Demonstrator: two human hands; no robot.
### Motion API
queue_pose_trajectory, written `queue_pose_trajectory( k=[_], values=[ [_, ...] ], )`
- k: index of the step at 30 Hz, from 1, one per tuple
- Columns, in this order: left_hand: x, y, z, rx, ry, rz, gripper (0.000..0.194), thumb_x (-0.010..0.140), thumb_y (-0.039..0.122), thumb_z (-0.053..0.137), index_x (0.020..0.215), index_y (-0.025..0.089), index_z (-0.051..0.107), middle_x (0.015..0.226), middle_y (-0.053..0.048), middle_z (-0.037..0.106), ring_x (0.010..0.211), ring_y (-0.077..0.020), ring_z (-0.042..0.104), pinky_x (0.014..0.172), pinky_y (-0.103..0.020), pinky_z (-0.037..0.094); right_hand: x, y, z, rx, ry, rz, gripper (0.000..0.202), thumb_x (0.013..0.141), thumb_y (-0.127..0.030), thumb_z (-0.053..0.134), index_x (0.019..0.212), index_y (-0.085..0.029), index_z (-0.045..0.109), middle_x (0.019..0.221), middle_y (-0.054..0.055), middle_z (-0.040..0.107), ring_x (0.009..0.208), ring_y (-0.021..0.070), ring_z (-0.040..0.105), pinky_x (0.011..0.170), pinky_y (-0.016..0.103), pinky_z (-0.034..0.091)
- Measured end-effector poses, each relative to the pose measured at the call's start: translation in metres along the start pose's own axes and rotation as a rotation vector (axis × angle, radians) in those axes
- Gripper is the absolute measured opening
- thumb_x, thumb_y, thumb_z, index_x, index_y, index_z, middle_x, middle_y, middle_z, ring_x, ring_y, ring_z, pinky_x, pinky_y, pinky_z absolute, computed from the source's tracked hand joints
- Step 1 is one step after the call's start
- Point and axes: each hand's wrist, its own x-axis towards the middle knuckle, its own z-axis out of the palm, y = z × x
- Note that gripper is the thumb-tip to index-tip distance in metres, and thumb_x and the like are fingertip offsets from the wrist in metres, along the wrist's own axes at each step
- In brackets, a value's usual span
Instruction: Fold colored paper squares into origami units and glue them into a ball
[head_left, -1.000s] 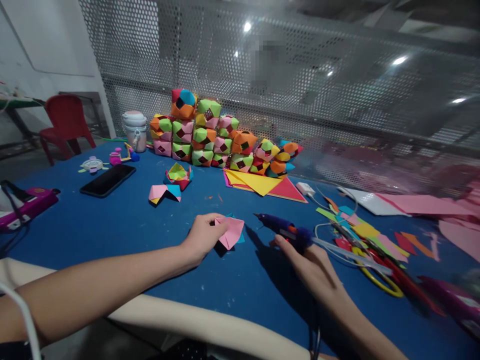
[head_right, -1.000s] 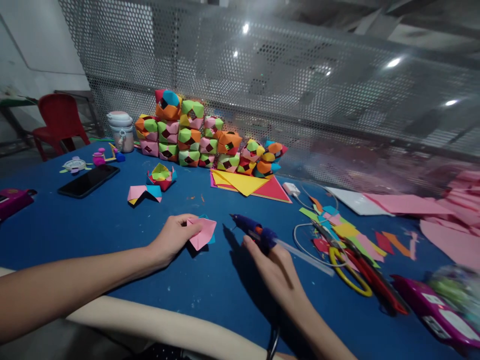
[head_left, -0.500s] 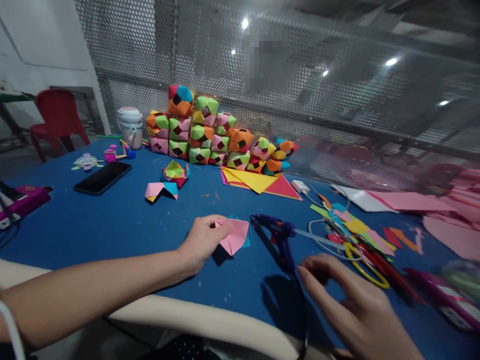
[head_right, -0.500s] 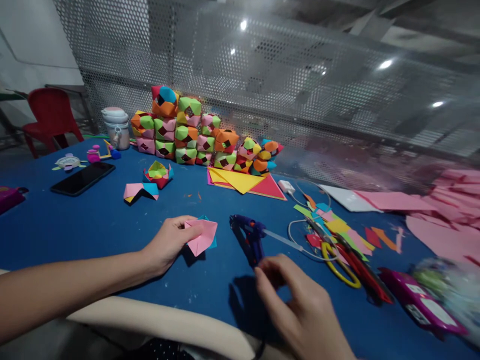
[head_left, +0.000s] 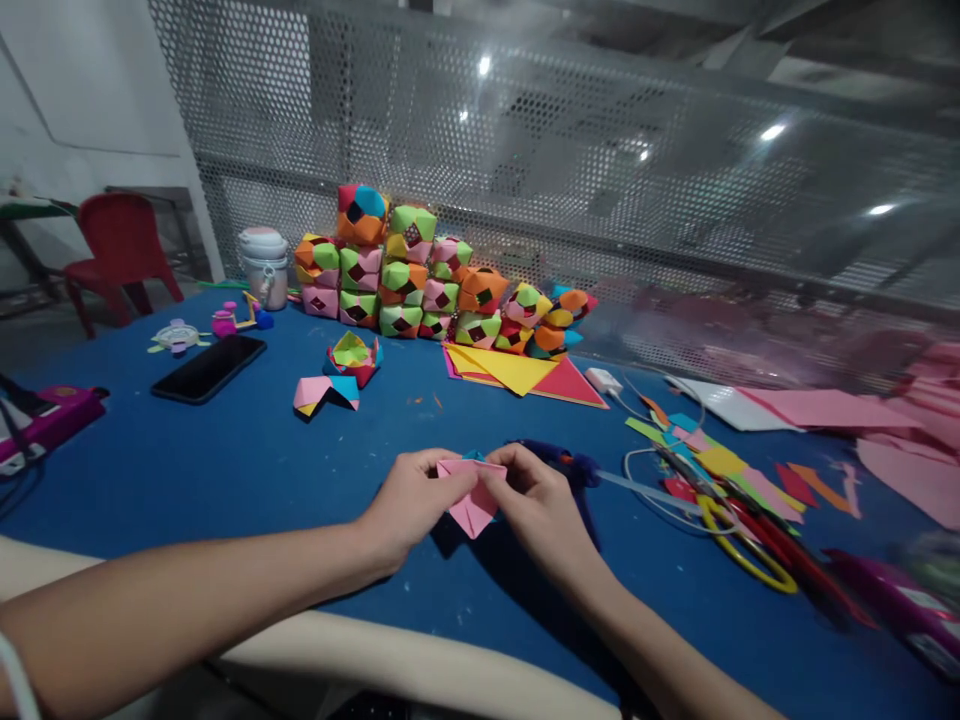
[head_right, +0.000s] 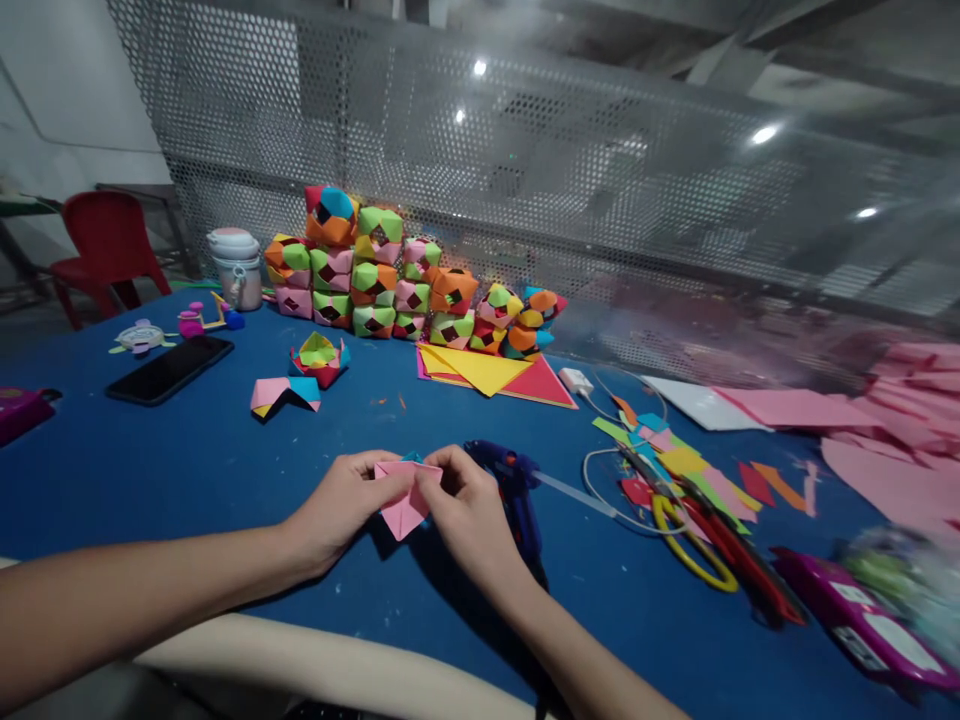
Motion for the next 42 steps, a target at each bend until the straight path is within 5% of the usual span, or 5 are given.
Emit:
queue_pose_trajectory(
  k=[19, 27, 42],
  values=[
    [0.003, 0.002, 0.001, 0.045, -0.010, -0.006, 0.013, 0.071, 0.023, 0.058, 0.075, 0.013, 0.065, 0.066, 0.001, 0.058, 0.060, -0.0089, 0.048, 0.057, -0.020, 0.034, -0.003, 0.009, 0.001, 0.171, 0.025, 0.014, 0.009, 0.075, -0.026, 0.056, 0.079, -0.018, 0.054, 0.070, -0.002, 0.053, 0.058, 0.0100, 0.046, 0.052, 0.021, 0.038],
    [0.004, 0.005, -0.001, -0.027, -0.044, -0.121, 0.009, 0.068, 0.020, 0.057, 0.070, 0.013, 0.063, 0.062, 0.002, 0.055, 0.055, -0.0081, 0.046, 0.052, -0.020, 0.031, -0.005, 0.006, -0.005, -0.024, -0.008, -0.120, 0.010, 0.076, -0.017, 0.048, 0.075, -0.018, 0.057, 0.069, -0.002, 0.055, 0.062, 0.0116, 0.050, 0.056, 0.022, 0.039],
    [0.005, 0.002, -0.004, 0.044, -0.106, -0.046, 0.013, 0.070, 0.021, 0.055, 0.075, 0.013, 0.065, 0.067, 0.001, 0.057, 0.060, -0.0088, 0.047, 0.057, -0.021, 0.034, -0.004, 0.011, -0.002, 0.025, 0.036, -0.116, 0.008, 0.074, -0.021, 0.056, 0.079, -0.019, 0.050, 0.073, -0.001, 0.055, 0.063, 0.0116, 0.053, 0.055, 0.022, 0.042]
  ],
)
